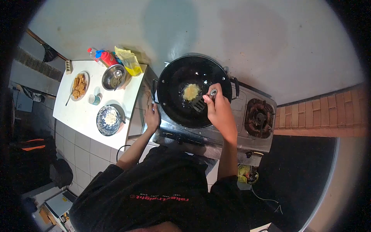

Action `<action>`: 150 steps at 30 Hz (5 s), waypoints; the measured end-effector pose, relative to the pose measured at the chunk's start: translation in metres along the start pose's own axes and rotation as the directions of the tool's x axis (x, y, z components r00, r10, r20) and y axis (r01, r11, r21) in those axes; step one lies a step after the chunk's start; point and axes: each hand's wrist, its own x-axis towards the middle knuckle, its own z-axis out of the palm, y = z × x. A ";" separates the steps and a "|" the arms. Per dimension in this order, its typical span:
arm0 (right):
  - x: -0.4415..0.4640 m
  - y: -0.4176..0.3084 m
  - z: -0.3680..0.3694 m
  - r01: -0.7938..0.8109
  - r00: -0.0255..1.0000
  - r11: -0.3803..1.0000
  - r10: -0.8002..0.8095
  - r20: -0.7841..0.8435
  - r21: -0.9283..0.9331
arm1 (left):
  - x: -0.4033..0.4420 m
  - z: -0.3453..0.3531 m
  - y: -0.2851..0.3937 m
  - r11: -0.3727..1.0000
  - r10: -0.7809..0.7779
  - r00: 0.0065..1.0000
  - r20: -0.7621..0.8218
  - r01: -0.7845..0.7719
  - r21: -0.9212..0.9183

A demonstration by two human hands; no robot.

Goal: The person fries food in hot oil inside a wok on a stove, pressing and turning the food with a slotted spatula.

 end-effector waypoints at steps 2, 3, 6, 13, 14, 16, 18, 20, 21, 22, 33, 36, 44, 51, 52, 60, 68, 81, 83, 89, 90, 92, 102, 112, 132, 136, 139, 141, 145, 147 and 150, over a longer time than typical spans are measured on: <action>0.002 -0.008 -0.002 -0.017 1.000 0.993 0.019 0.018 -0.114 | 0.001 0.000 0.000 1.000 -0.001 1.000 -0.003 0.001 -0.002; 0.003 -0.006 -0.001 -0.016 1.000 0.993 0.018 0.019 -0.114 | 0.000 0.000 0.000 1.000 0.001 1.000 -0.005 -0.001 0.001; 0.002 0.003 0.002 0.061 0.998 0.986 -0.057 0.031 -0.153 | 0.000 -0.002 0.002 1.000 0.001 1.000 -0.012 -0.001 -0.002; -0.001 -0.005 -0.003 -0.026 0.999 0.997 0.029 0.043 -0.079 | 0.000 0.000 0.000 1.000 -0.017 1.000 0.002 0.017 -0.001; -0.001 -0.007 -0.004 -0.047 0.996 0.985 0.059 0.070 -0.166 | -0.001 -0.001 0.000 1.000 -0.019 1.000 0.002 0.019 -0.001; -0.001 0.002 -0.001 -0.006 0.997 0.988 0.018 0.076 -0.152 | 0.000 -0.002 0.001 1.000 -0.019 1.000 0.011 0.019 -0.003; -0.002 0.007 0.000 0.032 0.997 0.990 -0.022 0.079 -0.138 | -0.001 -0.001 0.001 1.000 -0.016 1.000 -0.001 0.016 0.003; -0.004 0.004 0.001 -0.003 1.000 1.000 0.002 0.028 0.021 | -0.001 0.000 0.001 1.000 -0.011 1.000 -0.012 0.011 0.008; -0.004 0.003 0.001 -0.003 1.000 1.000 0.002 0.026 0.022 | -0.001 -0.001 0.001 1.000 -0.011 1.000 -0.011 0.011 0.006; -0.004 0.002 0.000 -0.016 1.000 1.000 0.016 0.025 -0.006 | -0.001 -0.002 0.002 1.000 -0.012 1.000 -0.010 0.012 0.003; -0.005 0.009 0.002 -0.028 0.999 0.999 0.027 -0.024 -0.036 | -0.003 -0.005 0.006 1.000 -0.014 0.999 -0.029 0.013 -0.019; -0.006 0.008 0.001 -0.065 0.997 0.991 0.070 0.037 -0.118 | -0.003 -0.001 0.004 1.000 -0.003 0.999 -0.046 0.003 -0.009; -0.008 0.008 0.003 -0.050 0.999 0.994 0.049 -0.013 -0.092 | -0.003 -0.003 0.004 1.000 -0.001 1.000 -0.031 0.000 -0.020; -0.008 0.006 0.004 0.031 0.992 0.999 -0.029 -0.121 0.015 | -0.003 -0.001 0.003 1.000 0.013 0.998 -0.055 -0.013 -0.015; -0.008 0.004 0.003 0.010 0.994 1.000 -0.011 -0.108 -0.007 | -0.003 -0.002 0.004 1.000 0.008 0.999 -0.052 -0.009 -0.026; -0.014 0.009 0.005 0.006 0.996 1.000 -0.008 -0.086 -0.020 | -0.004 -0.002 0.005 1.000 0.025 0.998 -0.065 -0.025 0.005; -0.015 0.015 0.004 0.033 0.993 0.992 -0.047 -0.109 -0.120 | -0.004 -0.003 0.005 1.000 0.002 0.999 -0.032 -0.003 -0.007; -0.022 0.007 -0.001 0.015 0.990 0.997 -0.026 -0.140 -0.075 | -0.003 0.000 0.002 1.000 0.021 0.997 -0.072 -0.021 0.011; -0.023 0.007 0.000 0.019 0.988 0.999 -0.027 -0.155 -0.048 | -0.004 -0.001 0.004 1.000 0.017 0.997 -0.070 -0.016 0.016; -0.026 0.007 -0.001 -0.023 0.999 0.999 0.022 -0.034 -0.034 | -0.005 -0.003 0.006 0.999 0.043 0.994 -0.102 -0.041 0.020; -0.026 0.005 -0.001 -0.023 0.999 0.999 0.022 -0.034 -0.034 | -0.006 -0.003 0.007 0.999 0.032 0.995 -0.091 -0.031 0.018; -0.026 0.003 -0.001 -0.003 0.997 1.000 0.005 -0.083 0.025 | -0.006 -0.004 0.008 1.000 0.022 0.997 -0.079 -0.021 0.013; -0.021 0.004 -0.005 -0.017 0.991 0.996 0.005 -0.131 -0.088 | -0.005 -0.004 0.007 0.999 0.024 0.998 -0.058 -0.021 0.049; -0.021 0.011 -0.005 0.044 0.981 0.997 -0.056 -0.187 -0.068 | -0.005 -0.005 0.008 0.999 0.018 0.999 -0.050 -0.017 0.036; -0.026 0.009 -0.006 0.010 0.989 0.997 -0.021 -0.149 -0.073 | -0.006 -0.002 0.007 0.998 0.014 0.998 -0.062 -0.011 0.061; -0.027 0.014 -0.004 0.039 0.981 0.999 -0.040 -0.190 -0.008 | -0.006 0.000 0.006 0.998 0.030 0.995 -0.090 -0.024 0.066; -0.026 0.024 -0.003 0.072 0.985 0.997 -0.070 -0.158 0.006 | -0.006 0.000 0.005 0.997 0.033 0.996 -0.077 -0.027 0.074; -0.026 0.029 -0.002 0.116 0.986 0.993 -0.113 -0.118 0.014 | -0.006 0.000 0.006 0.996 0.036 0.995 -0.089 -0.029 0.083; -0.027 0.027 -0.002 -0.012 1.000 0.992 0.014 -0.009 0.124 | -0.005 0.000 0.005 0.996 0.023 0.998 -0.065 -0.018 0.083; -0.026 0.029 -0.002 -0.003 1.000 0.987 0.002 0.007 0.162 | -0.006 0.001 0.007 0.995 0.037 0.996 -0.080 -0.029 0.096; -0.025 0.029 -0.001 0.008 0.999 0.982 -0.017 0.044 0.188 | -0.008 -0.001 0.011 0.995 0.037 0.996 -0.082 -0.028 0.101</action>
